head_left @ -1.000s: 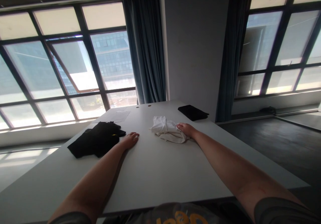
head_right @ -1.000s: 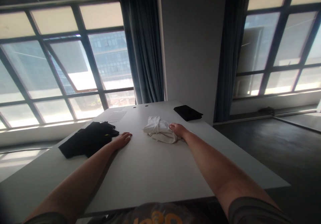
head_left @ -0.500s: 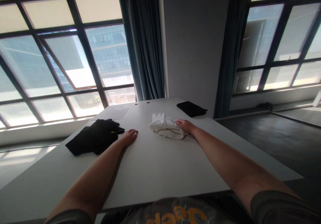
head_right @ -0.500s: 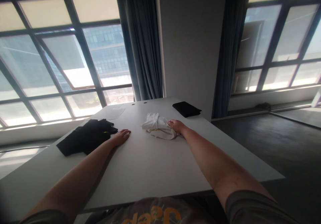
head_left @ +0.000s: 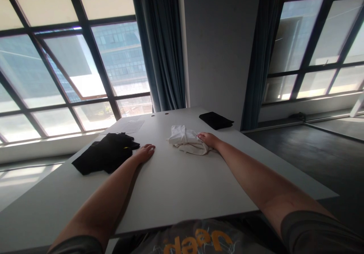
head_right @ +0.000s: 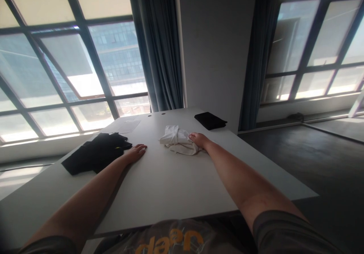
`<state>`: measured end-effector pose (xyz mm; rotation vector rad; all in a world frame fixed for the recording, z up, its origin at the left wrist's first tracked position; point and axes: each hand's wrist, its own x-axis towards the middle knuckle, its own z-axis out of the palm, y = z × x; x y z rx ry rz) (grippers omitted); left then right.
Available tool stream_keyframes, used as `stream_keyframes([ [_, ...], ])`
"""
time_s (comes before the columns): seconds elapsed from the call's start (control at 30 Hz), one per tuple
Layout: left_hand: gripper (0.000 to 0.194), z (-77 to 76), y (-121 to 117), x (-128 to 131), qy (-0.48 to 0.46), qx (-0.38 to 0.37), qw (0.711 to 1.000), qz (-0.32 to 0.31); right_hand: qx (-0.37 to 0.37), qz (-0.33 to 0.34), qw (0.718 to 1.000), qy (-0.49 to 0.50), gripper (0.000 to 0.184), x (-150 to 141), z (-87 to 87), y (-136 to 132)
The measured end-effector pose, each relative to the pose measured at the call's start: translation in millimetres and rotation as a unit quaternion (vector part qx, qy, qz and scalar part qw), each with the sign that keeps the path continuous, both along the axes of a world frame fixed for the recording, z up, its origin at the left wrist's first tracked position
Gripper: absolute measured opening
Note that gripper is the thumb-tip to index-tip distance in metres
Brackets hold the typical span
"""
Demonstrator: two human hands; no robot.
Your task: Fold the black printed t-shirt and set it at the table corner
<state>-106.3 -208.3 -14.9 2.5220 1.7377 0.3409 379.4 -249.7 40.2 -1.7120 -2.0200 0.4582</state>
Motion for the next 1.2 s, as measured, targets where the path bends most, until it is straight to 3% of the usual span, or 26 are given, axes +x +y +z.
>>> stream_keyframes([
  [1.2, 0.054, 2.1, -3.4, -1.5, -0.002, 0.002, 1.000, -0.010, -0.004, 0.014, 1.000, 0.007, 0.056, 2.3, -2.7, 2.2],
])
